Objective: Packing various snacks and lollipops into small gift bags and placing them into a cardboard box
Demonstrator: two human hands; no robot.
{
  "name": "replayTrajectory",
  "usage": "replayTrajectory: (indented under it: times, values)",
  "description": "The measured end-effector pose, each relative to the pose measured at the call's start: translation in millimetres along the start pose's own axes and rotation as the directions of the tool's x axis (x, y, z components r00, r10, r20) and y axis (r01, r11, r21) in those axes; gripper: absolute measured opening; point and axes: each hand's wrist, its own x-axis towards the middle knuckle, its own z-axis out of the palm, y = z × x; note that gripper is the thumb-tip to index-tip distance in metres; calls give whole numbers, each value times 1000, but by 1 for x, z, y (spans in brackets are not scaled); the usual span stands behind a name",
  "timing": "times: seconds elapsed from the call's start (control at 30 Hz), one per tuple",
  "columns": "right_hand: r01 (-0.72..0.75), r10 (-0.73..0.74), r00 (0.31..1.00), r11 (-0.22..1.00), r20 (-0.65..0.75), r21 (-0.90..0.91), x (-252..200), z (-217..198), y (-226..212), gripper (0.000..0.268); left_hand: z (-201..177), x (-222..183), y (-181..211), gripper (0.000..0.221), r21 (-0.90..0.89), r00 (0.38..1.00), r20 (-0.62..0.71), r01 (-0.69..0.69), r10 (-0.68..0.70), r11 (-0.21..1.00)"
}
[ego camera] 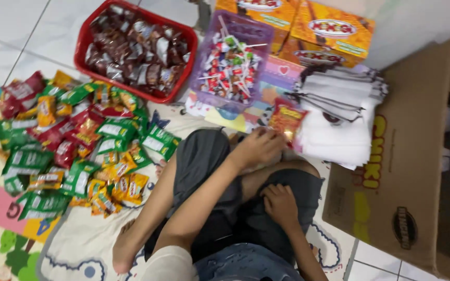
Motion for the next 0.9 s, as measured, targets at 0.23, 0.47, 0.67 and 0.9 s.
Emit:
replayTrajectory:
  times: [0.23,0.47,0.67,0.9]
  values:
    - [14,-15,1000,999,18,48,-3,11,11,10,12,-17,-13,13,8,971,238,23,-25,1000]
    - [59,-58,998,998,-26,35,0,11,10,13,-28,-20,-27,16,73,945,325,23,-46,997]
    - [72,-72,997,997,-28,30,-1,18,17,12,-48,-9,-33,27,63,955,266,119,-132,991]
    - [54,-56,997,997,47,47,5,-2,6,9,-153,-35,-65,16,244,939,196,233,-283,941]
